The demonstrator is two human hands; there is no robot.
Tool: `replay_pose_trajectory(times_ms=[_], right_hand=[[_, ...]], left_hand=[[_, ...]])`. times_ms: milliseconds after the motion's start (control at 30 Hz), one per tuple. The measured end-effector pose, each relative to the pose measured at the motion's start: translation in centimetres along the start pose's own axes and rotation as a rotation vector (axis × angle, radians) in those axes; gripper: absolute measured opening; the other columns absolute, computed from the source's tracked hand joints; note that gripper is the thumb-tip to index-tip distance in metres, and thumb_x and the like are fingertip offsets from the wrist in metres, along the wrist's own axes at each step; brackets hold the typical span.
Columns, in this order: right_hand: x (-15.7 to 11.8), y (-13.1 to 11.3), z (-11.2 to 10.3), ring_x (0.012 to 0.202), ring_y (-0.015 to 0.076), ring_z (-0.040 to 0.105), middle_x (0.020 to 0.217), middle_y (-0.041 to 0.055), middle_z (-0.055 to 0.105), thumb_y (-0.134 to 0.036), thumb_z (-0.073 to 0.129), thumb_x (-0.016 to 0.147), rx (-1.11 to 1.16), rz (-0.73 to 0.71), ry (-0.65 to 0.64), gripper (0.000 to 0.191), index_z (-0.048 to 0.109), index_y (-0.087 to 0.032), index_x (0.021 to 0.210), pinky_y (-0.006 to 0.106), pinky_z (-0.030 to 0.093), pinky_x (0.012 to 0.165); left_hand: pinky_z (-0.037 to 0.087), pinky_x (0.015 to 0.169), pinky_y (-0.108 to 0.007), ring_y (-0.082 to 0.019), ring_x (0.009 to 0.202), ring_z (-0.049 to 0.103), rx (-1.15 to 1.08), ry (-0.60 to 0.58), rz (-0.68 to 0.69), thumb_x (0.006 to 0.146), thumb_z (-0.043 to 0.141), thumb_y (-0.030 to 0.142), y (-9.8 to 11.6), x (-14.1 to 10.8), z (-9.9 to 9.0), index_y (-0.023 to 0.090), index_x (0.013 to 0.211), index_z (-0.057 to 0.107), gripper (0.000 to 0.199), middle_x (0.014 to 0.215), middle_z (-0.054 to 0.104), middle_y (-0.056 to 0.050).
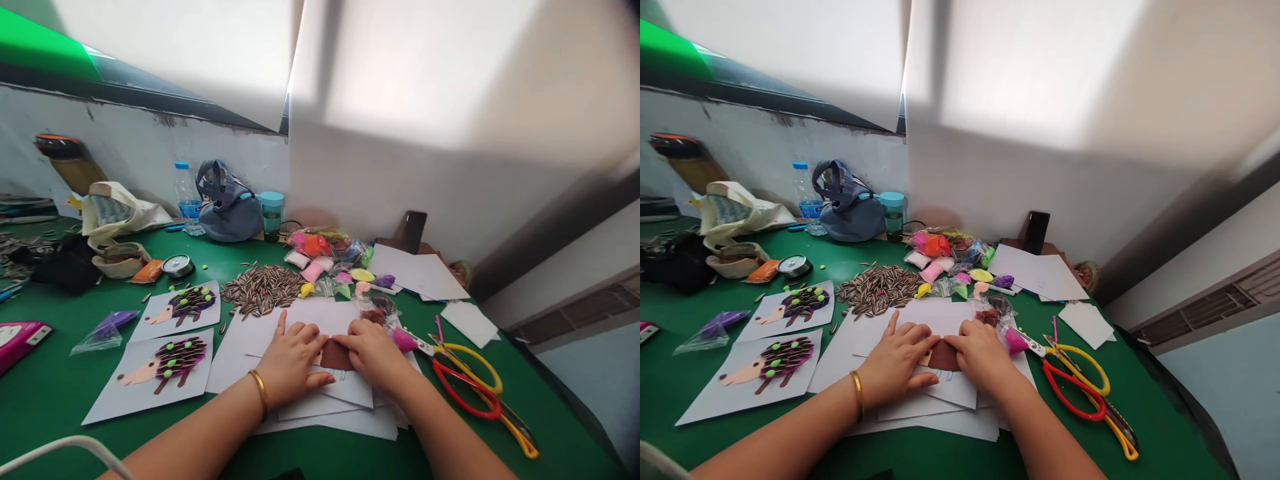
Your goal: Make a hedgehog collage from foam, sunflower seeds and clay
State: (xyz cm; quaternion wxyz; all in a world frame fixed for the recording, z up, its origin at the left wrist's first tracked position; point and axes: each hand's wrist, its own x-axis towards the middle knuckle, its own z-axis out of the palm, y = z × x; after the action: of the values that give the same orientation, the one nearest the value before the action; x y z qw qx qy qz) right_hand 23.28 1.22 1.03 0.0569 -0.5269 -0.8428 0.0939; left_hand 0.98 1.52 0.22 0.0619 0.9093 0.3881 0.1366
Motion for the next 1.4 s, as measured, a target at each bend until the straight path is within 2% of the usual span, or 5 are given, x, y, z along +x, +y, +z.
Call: replay_pose_trajectory(times_ms=[133, 300, 567, 900, 1400], right_hand=[[0.1, 0.1, 0.2, 0.093, 0.0203, 0.048, 0.097, 0.0047, 0.059, -0.012, 0.051, 0.088, 0.020, 0.009, 0.032, 0.042, 0.064, -0.031, 0.123, 0.032, 0.032, 0.080], [0.3, -0.7, 0.5, 0.092, 0.0195, 0.048, 0.099, 0.0045, 0.058, -0.013, 0.052, 0.089, -0.003, -0.008, -0.016, 0.046, 0.058, -0.035, 0.128, 0.031, 0.031, 0.079], [0.5, -0.7, 0.5, 0.091, 0.0185, 0.047, 0.098, 0.0037, 0.057, -0.011, 0.052, 0.088, 0.006, -0.016, 0.001, 0.040, 0.065, -0.034, 0.118, 0.030, 0.030, 0.077], [0.6, -0.7, 0.6, 0.091, 0.0181, 0.047, 0.095, 0.0035, 0.057, -0.010, 0.050, 0.088, 0.029, -0.028, 0.001, 0.041, 0.066, -0.033, 0.118, 0.031, 0.029, 0.077], [0.3, -0.3, 0.4, 0.090, 0.0194, 0.048, 0.095, 0.0037, 0.059, -0.012, 0.051, 0.088, 0.016, -0.032, 0.000, 0.044, 0.065, -0.038, 0.121, 0.032, 0.030, 0.075]], left_hand=[[0.002, 0.114, -0.062, -0.029, 0.110, 0.052, 0.002, 0.007, 0.001, 0.082, 0.048, 0.072, -0.1, 0.0, 0.2, 0.026, 0.130, 0.054, 0.067, 0.116, 0.062, -0.007], [0.004, 0.115, -0.059, -0.029, 0.112, 0.053, -0.011, 0.039, -0.021, 0.082, 0.049, 0.071, -0.2, 0.1, 0.4, 0.020, 0.130, 0.052, 0.070, 0.121, 0.061, -0.010], [0.007, 0.115, -0.058, -0.026, 0.107, 0.056, -0.023, 0.044, -0.012, 0.082, 0.055, 0.067, 0.0, 0.1, 0.1, 0.023, 0.118, 0.058, 0.057, 0.114, 0.063, -0.006], [0.006, 0.115, -0.059, -0.025, 0.104, 0.056, -0.036, 0.035, -0.013, 0.082, 0.056, 0.065, 0.0, 0.2, -0.1, 0.023, 0.114, 0.060, 0.053, 0.110, 0.063, -0.005], [0.006, 0.115, -0.059, -0.026, 0.104, 0.056, -0.025, 0.025, -0.004, 0.083, 0.054, 0.065, 0.1, 0.1, -0.4, 0.026, 0.119, 0.060, 0.054, 0.108, 0.063, -0.005]])
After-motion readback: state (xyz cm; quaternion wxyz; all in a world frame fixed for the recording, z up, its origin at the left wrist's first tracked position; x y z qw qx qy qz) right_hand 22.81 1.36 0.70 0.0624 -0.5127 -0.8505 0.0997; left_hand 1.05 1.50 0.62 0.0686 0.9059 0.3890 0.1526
